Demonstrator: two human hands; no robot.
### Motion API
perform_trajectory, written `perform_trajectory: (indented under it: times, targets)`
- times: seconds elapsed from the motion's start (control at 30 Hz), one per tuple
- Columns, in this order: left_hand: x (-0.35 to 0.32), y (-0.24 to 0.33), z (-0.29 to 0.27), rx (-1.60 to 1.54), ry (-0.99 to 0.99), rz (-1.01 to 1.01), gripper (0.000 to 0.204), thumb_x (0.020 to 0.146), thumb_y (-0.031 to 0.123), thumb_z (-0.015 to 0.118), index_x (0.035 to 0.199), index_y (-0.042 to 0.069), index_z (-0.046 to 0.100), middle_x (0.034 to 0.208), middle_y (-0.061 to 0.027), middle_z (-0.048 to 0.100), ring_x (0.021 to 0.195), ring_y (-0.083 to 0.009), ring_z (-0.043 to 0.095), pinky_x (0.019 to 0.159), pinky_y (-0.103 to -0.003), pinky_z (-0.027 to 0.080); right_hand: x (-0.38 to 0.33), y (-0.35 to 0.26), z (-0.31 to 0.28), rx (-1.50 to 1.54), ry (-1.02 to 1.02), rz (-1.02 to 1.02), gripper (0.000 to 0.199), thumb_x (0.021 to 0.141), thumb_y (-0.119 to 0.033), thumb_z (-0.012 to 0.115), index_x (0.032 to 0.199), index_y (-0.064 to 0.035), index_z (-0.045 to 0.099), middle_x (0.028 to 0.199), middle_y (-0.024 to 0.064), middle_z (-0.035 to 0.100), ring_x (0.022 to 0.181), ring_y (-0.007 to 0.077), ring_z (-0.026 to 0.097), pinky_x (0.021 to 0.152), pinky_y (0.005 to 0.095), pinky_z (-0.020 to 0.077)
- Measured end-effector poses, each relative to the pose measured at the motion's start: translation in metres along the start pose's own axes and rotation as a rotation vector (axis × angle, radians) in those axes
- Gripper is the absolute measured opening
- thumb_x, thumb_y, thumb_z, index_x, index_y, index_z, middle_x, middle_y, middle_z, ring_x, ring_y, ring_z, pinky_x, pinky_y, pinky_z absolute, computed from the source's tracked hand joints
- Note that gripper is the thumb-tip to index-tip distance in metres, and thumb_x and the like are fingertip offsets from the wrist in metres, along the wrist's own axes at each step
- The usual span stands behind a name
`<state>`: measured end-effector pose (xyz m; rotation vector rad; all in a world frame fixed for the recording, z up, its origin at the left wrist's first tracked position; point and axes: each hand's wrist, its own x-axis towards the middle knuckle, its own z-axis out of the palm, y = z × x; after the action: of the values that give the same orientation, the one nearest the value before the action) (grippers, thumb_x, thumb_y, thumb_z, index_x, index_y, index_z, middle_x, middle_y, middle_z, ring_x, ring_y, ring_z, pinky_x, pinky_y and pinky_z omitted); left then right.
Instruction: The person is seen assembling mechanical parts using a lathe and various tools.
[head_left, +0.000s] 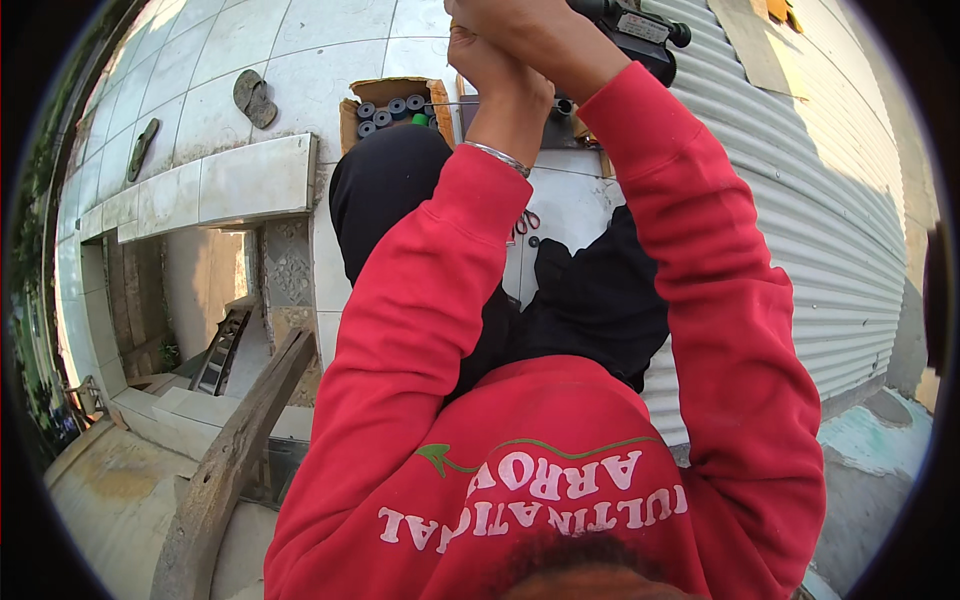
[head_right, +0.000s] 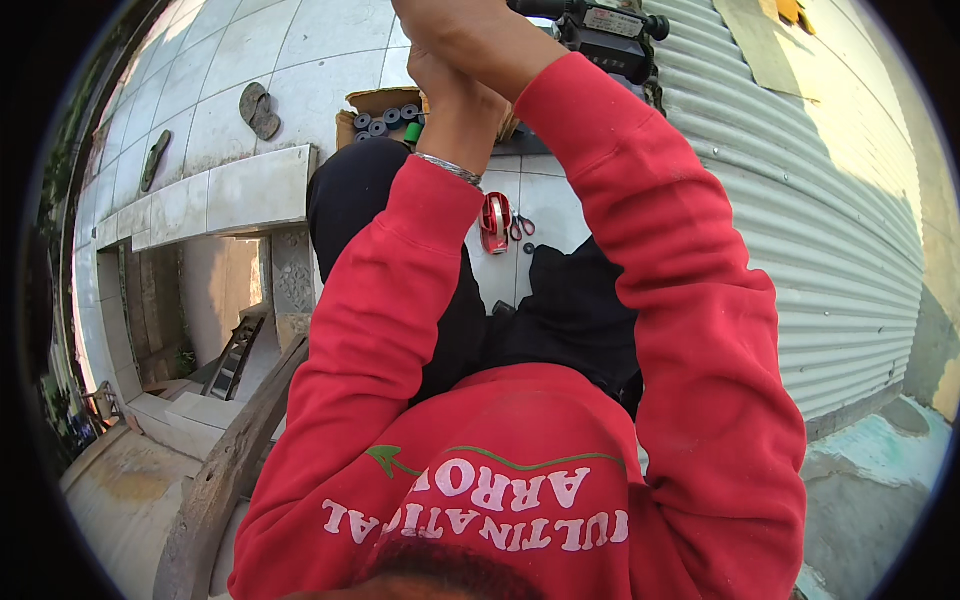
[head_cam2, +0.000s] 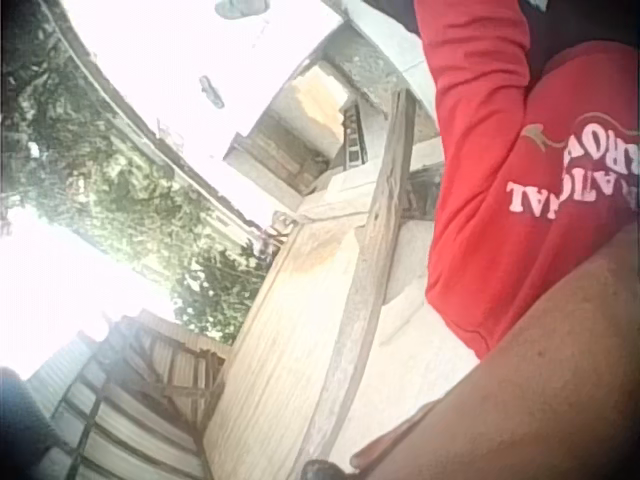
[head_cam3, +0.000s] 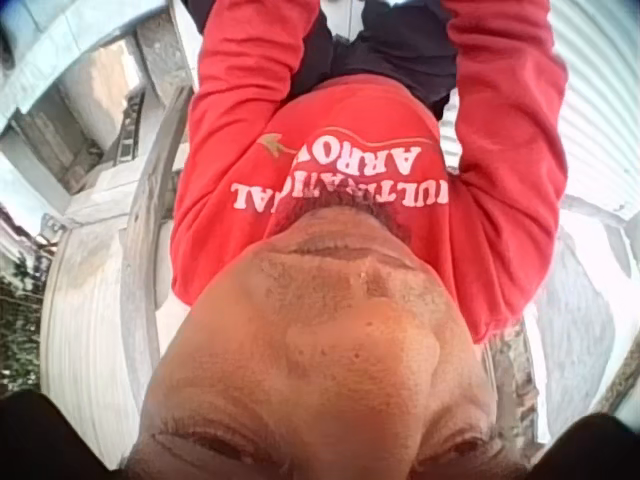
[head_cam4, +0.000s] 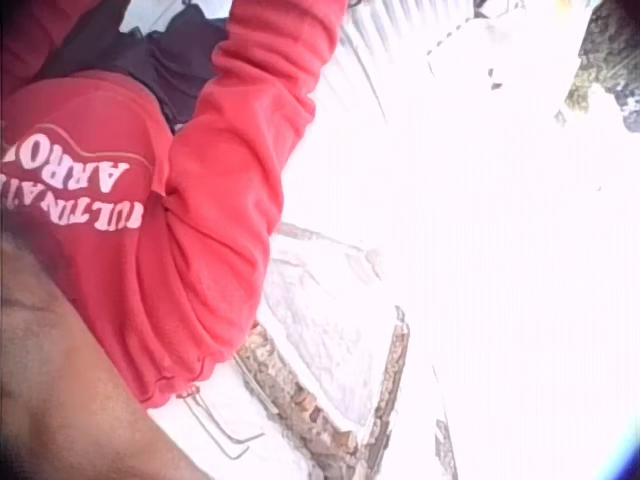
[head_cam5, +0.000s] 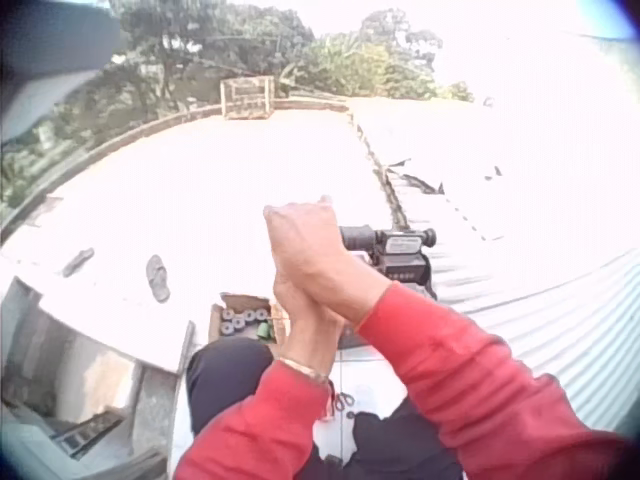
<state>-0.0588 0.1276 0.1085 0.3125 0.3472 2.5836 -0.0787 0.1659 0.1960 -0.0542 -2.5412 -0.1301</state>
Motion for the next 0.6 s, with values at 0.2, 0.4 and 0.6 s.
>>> perform_trajectory:
  times: [0.2,0.4,0.6]
  targets:
    - [-0.007,0.01,-0.03,1.078,-0.072,0.094,0.059,0.107,0.045,0.055,0.153,0.011,0.038,0.146,-0.0061,0.048,0.132,-0.0213,0.047,0.109,-0.038,0.042,0.003,-0.025,-0.008,0.013,-0.039,0.164,0.016,0.087,-0.013,0.065,0.081,-0.0116,0.08,0.086,0.0144,0.078,0.085,0.0294,0.077,0.104,0.0631,0.0468]
    - [-0.008,0.016,-0.042,2.036,-0.152,0.359,0.051,0.111,0.034,0.056,0.154,0.016,0.035,0.139,-0.0003,0.058,0.126,-0.0129,0.057,0.102,-0.034,0.048,0.007,-0.023,-0.01,0.047,-0.117,0.173,0.017,0.09,-0.014,0.065,0.088,-0.0136,0.082,0.094,0.0111,0.08,0.092,0.0278,0.077,0.109,0.0616,0.0415]
    - [-0.015,0.02,-0.023,2.012,-0.103,0.431,0.051,0.111,0.032,0.052,0.156,0.013,0.037,0.146,-0.0061,0.055,0.139,-0.0175,0.049,0.113,-0.039,0.043,-0.004,-0.02,-0.025,-0.053,-0.276,0.197,0.01,0.083,-0.013,0.075,0.092,-0.0128,0.08,0.087,0.0087,0.078,0.086,0.0267,0.075,0.099,0.0547,0.0389]
